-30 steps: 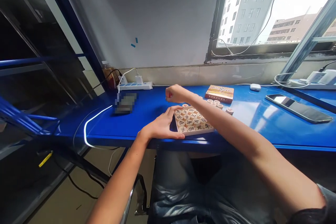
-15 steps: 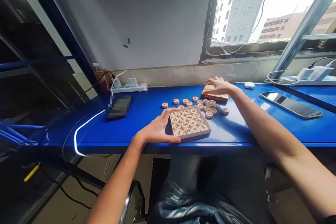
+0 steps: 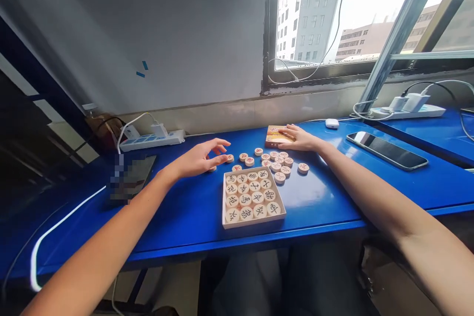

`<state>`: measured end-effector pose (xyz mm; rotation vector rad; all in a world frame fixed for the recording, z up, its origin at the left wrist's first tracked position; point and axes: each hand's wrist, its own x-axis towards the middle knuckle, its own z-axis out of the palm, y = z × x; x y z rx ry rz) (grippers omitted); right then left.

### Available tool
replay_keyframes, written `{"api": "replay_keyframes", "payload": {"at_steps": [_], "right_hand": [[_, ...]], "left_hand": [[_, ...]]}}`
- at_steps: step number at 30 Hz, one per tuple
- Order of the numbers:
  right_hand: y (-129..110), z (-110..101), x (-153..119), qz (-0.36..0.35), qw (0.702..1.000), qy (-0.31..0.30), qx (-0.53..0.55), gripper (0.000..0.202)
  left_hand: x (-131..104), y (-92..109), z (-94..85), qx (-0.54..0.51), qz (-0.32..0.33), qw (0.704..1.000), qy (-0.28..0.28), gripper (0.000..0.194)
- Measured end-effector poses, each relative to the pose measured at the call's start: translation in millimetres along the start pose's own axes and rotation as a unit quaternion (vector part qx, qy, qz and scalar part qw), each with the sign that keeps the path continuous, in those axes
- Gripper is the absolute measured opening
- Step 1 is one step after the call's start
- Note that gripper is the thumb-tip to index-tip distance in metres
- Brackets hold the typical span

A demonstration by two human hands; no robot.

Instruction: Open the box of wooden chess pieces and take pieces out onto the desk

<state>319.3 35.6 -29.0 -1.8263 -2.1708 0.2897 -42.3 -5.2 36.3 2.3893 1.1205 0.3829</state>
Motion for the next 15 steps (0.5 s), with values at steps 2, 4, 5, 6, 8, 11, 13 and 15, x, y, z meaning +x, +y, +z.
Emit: {"api": "replay_keyframes", "payload": {"at_steps": [2,4,5,6,8,11,13,15], "right_hand": [[2.2,1.2,-2.9,-0.012,1.000,0.016,0.005,0.088],[0.6,0.7,-4.5,-0.012,0.999,0.047,-0.005,0.075],[-1.8,0.0,-4.7,-0.011,0.997,0.073,-0.015,0.066],[-5.3,-0.6,-4.7,-0.010,0.994,0.107,-0.023,0.058],[-15.3,-1.3,-4.6,-0.013,0.983,0.183,-0.025,0.049],[-35.8,1.1,-6.3,-0.048,0.966,0.252,0.003,0.042],[-50.1,5.3,-8.9,-0.080,0.962,0.259,0.018,0.039],[-61.4,10.5,-11.6,-0.108,0.962,0.250,0.028,0.036]], "left_hand": [[14.6,-11.5,5.6,0.059,0.025,0.994,0.088,0.054],[24.8,-23.7,15.6,0.081,0.038,0.989,0.119,0.053],[27.5,-29.0,20.9,0.089,0.035,0.990,0.105,0.054],[28.6,-33.3,25.8,0.097,0.030,0.992,0.080,0.056],[27.5,-38.7,33.3,0.104,0.020,0.994,0.023,0.060],[24.1,-39.8,39.8,0.110,0.014,0.994,-0.001,0.065],[25.5,-37.0,43.4,0.127,0.022,0.992,0.007,0.068],[32.3,-32.1,48.0,0.138,0.033,0.990,0.009,0.070]]}}
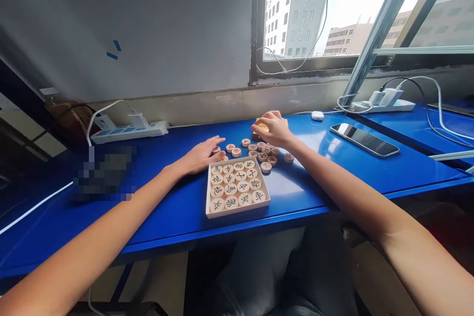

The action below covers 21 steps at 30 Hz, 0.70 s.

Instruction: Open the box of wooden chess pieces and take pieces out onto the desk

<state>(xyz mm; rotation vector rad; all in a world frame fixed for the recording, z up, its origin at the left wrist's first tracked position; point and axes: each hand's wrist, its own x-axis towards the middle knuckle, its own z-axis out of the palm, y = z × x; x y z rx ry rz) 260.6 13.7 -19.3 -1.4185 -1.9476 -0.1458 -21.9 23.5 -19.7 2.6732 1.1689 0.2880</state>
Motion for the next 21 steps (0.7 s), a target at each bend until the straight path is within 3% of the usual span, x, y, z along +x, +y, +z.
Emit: {"api": "replay_keyframes", "payload": {"at_steps": [6,9,14,18,21], "right_hand": [[-4.3,4.9,-2.0,-0.064,0.997,-0.032,0.021,0.032],[-5.4,-1.6,0.8,-0.081,0.996,-0.039,0.024,0.030],[-35.8,-15.0,-3.5,-0.116,0.989,-0.092,0.021,0.027],[-71.3,-13.7,-13.9,-0.166,0.981,-0.097,0.013,0.027],[-75.9,-10.5,-12.9,-0.177,0.980,-0.096,0.011,0.022]], "left_hand": [[47.0,13.6,15.1,0.037,0.071,0.997,0.001,0.062],[58.8,13.4,20.9,0.025,0.088,0.996,0.021,0.058],[40.1,17.5,7.5,-0.027,0.039,0.997,0.056,0.054],[21.1,42.1,-16.2,-0.085,0.024,0.995,0.038,0.041],[13.4,64.1,-22.8,-0.007,0.051,0.996,0.074,0.031]]}}
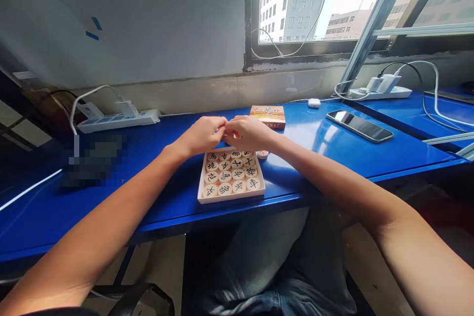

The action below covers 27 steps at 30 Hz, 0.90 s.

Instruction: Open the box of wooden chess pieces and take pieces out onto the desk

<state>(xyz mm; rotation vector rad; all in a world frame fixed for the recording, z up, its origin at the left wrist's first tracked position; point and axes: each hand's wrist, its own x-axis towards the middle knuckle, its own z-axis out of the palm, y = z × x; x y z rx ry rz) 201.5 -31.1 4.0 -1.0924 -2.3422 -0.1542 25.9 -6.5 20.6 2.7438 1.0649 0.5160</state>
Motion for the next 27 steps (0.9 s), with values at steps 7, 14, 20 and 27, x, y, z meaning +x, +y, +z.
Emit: {"api": "replay_keyframes", "payload": {"at_steps": [7,14,20,27], "right_hand": [[96.7,-29.1,-21.5,0.277,0.943,0.180,-0.024,0.018],[118.9,-22.9,-36.7,0.322,0.933,0.157,-0.027,0.022],[59.7,-9.2,-15.5,0.182,0.981,0.059,-0.009,0.020],[1.7,-2.7,-7.9,0.028,1.000,-0.010,-0.007,0.019]], "left_hand": [[-4.1,15.0,18.4,0.010,0.015,1.000,0.003,0.032],[-4.7,20.6,21.7,0.079,0.071,0.992,-0.075,0.031],[-10.2,-0.1,-10.7,0.089,0.019,0.984,-0.151,0.024],[-17.6,-22.5,-24.8,0.041,-0.076,0.977,-0.194,0.031]]}}
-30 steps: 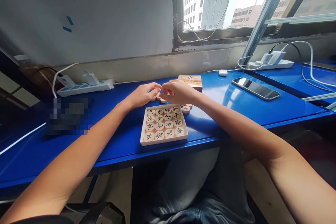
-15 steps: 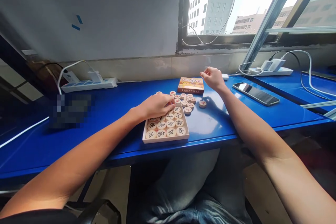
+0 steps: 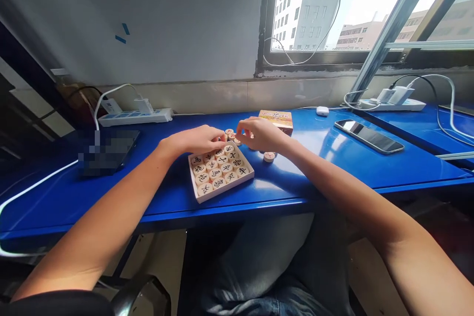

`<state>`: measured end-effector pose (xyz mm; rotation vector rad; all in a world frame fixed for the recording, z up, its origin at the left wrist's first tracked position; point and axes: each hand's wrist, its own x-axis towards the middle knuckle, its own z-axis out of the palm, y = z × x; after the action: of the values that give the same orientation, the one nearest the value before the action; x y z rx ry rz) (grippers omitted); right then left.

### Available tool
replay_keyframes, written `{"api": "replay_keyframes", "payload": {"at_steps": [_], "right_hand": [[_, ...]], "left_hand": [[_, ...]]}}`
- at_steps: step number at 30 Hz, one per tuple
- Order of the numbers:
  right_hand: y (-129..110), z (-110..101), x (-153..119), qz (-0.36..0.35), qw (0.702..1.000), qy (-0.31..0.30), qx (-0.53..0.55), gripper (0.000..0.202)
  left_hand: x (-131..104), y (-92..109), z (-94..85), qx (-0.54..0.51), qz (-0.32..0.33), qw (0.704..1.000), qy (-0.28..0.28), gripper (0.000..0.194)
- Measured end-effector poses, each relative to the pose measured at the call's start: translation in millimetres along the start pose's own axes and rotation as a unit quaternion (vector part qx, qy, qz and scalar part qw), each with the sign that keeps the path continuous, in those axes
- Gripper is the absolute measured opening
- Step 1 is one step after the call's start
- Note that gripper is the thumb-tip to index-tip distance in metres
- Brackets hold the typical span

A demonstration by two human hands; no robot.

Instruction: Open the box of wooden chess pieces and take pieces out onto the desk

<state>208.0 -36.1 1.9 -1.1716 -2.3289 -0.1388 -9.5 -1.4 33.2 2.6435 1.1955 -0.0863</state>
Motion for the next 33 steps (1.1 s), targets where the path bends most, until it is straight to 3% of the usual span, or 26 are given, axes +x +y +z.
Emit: {"api": "replay_keyframes", "payload": {"at_steps": [4,8,13,18,28,33], "right_hand": [[-3.8,-0.1,-1.5,-0.042,0.999,-0.022,-0.012,0.021],[-1.3,-5.5,-2.8,-0.049,0.997,-0.055,0.007,0.021],[-15.2,-4.8,-1.8,-0.049,0.998,-0.032,-0.016,0.023],[-34.4,1.0,-1.6,-0.040,0.994,-0.063,-0.079,0.022],[-41.8,-3.2,-3.4,0.008,0.988,-0.090,-0.125,0.022],[-39.1,2.6,-2.4,0.030,0.992,-0.092,-0.086,0.019]], "left_hand": [[-3.9,-17.4,-8.2,-0.037,-0.058,0.997,-0.047,0.041],[-7.6,-26.8,-7.6,-0.062,-0.072,0.989,-0.113,0.037],[-10.2,-3.8,-2.6,-0.014,-0.067,0.992,-0.106,0.033],[-10.2,17.9,-1.9,0.066,-0.067,0.989,-0.114,0.036],[-2.1,13.0,7.9,0.077,-0.048,0.992,-0.093,0.034],[-2.3,17.3,8.3,0.092,-0.049,0.991,-0.082,0.036]]}}
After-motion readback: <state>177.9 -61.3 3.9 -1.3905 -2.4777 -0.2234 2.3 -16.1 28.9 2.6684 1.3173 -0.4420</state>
